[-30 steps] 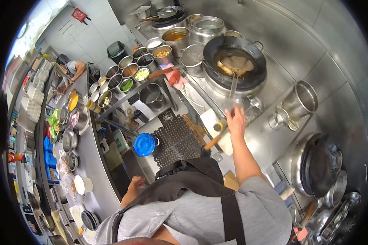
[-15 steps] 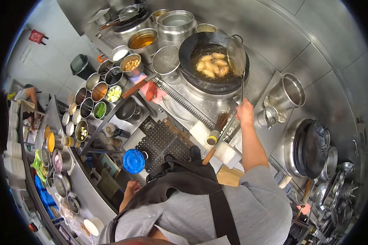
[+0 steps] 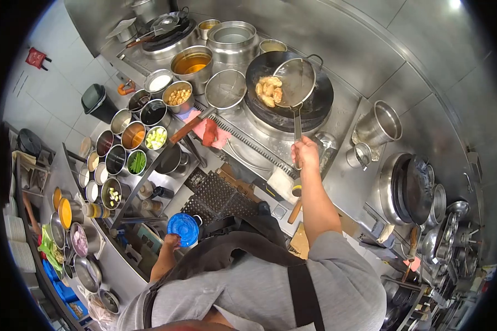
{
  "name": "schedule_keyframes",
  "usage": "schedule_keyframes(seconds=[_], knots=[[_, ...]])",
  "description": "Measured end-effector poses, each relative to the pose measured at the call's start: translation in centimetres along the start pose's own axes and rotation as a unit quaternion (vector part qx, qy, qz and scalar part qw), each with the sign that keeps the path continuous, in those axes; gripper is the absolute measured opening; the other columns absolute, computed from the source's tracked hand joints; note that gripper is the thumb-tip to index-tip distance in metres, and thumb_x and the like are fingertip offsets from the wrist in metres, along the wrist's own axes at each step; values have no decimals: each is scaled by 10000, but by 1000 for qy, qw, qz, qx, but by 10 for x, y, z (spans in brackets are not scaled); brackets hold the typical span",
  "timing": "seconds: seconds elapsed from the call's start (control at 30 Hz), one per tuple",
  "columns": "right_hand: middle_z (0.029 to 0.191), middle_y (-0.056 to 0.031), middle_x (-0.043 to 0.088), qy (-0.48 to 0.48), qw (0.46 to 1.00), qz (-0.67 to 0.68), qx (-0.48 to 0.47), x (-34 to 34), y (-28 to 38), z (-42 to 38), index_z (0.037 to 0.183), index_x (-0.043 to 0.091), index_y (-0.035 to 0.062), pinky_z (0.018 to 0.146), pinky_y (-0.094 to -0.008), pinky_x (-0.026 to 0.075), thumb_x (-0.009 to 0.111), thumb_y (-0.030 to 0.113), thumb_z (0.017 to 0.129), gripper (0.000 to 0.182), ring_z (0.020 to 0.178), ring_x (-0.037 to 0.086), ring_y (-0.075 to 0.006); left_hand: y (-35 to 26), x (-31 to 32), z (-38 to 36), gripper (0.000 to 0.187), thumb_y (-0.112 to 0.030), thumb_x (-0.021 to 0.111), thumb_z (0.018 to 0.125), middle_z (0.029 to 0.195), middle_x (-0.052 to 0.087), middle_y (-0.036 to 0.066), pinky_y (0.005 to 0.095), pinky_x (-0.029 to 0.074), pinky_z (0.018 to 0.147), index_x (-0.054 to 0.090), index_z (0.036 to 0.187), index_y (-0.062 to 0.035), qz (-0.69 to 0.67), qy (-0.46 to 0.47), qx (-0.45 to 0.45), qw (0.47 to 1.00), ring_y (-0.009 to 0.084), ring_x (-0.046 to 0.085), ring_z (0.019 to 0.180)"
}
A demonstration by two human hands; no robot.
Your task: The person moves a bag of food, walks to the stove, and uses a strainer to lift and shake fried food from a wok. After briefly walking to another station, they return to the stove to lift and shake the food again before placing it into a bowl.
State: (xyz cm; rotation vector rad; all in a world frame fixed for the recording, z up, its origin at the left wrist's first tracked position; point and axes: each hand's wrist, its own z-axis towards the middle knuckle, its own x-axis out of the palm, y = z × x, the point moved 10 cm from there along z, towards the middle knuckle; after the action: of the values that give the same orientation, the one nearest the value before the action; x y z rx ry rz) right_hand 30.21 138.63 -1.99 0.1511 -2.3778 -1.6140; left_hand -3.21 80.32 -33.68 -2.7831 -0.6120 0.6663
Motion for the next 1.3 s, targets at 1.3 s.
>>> schedule_keyframes(seconds=[1.3], knots=[[546,-60,491,-86,995,-46,-9,-44,-17,65,988,442,-43,303,-293,357,483,11,738,259,364,444,-151,17,12,-9,104,-158,535,773,685,566,60,343,460,497,579,774,-64,-1,46,-9,999,189,547,594]])
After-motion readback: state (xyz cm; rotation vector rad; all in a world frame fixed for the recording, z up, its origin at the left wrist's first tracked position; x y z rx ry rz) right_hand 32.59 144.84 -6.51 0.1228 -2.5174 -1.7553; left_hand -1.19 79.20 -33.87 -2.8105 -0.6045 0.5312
